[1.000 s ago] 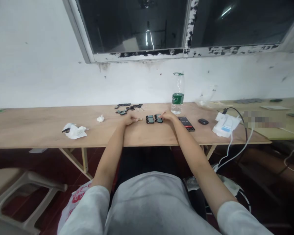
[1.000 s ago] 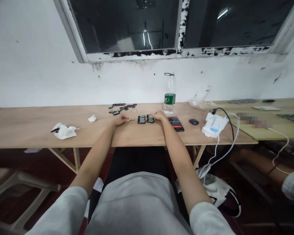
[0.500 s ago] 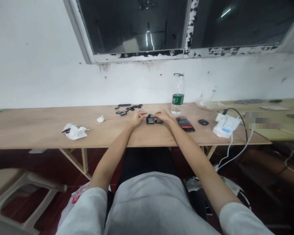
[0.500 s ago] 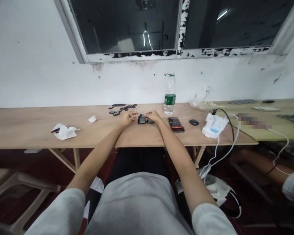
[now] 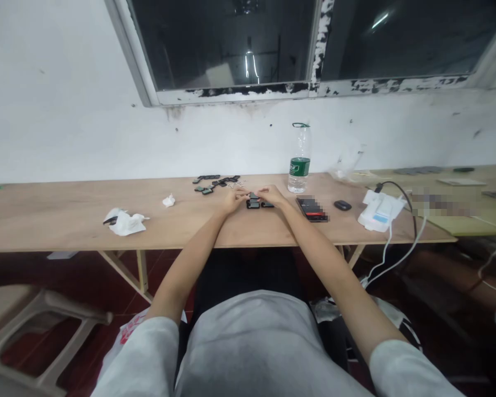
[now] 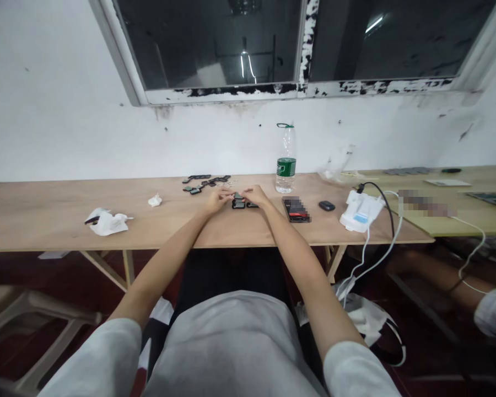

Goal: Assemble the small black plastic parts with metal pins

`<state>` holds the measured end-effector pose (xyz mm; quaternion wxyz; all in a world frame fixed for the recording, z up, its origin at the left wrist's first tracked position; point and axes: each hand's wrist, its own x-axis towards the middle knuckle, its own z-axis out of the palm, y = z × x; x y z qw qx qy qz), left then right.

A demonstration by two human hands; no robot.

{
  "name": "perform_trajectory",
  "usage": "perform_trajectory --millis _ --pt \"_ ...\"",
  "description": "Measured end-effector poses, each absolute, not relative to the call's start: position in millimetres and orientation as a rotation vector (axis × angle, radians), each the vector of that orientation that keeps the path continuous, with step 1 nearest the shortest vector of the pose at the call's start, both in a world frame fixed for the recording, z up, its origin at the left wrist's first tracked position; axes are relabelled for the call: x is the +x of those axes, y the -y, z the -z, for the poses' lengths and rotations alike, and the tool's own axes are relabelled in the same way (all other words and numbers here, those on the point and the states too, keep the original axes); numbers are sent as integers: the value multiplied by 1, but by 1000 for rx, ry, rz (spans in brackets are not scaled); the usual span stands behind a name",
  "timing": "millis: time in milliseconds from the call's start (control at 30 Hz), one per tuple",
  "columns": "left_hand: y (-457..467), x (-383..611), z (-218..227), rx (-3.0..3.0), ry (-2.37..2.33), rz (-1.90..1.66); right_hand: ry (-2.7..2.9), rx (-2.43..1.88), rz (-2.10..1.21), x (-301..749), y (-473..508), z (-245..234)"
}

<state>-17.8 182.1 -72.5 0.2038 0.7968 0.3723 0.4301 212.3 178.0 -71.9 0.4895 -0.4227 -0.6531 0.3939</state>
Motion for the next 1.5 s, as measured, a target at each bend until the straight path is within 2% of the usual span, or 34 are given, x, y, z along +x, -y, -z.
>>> perform_trajectory --millis 500,700,900,1067,1267,1500 --pt "-189 -16 77 1906 -1159 -1256 1671 -1026 -921 212 -163 60" --pt "-192 -15 79 1883 -1067 -1238 1702 -937 -939 210 -171 62" --pt "-201 -21 79 1872 -1161 -1268 1449 -1241 -706 225 -185 68" --pt "-208 -41 81 1950 -1403 -1178 1538 -1502 -542 248 -185 76" --pt "-217 -53 90 1970 -1449 -1184 1585 -1638 -412 250 -189 85" --pt "-223 -57 95 2023 -1440 -1159 1674 -1429 -410 248 -197 91"
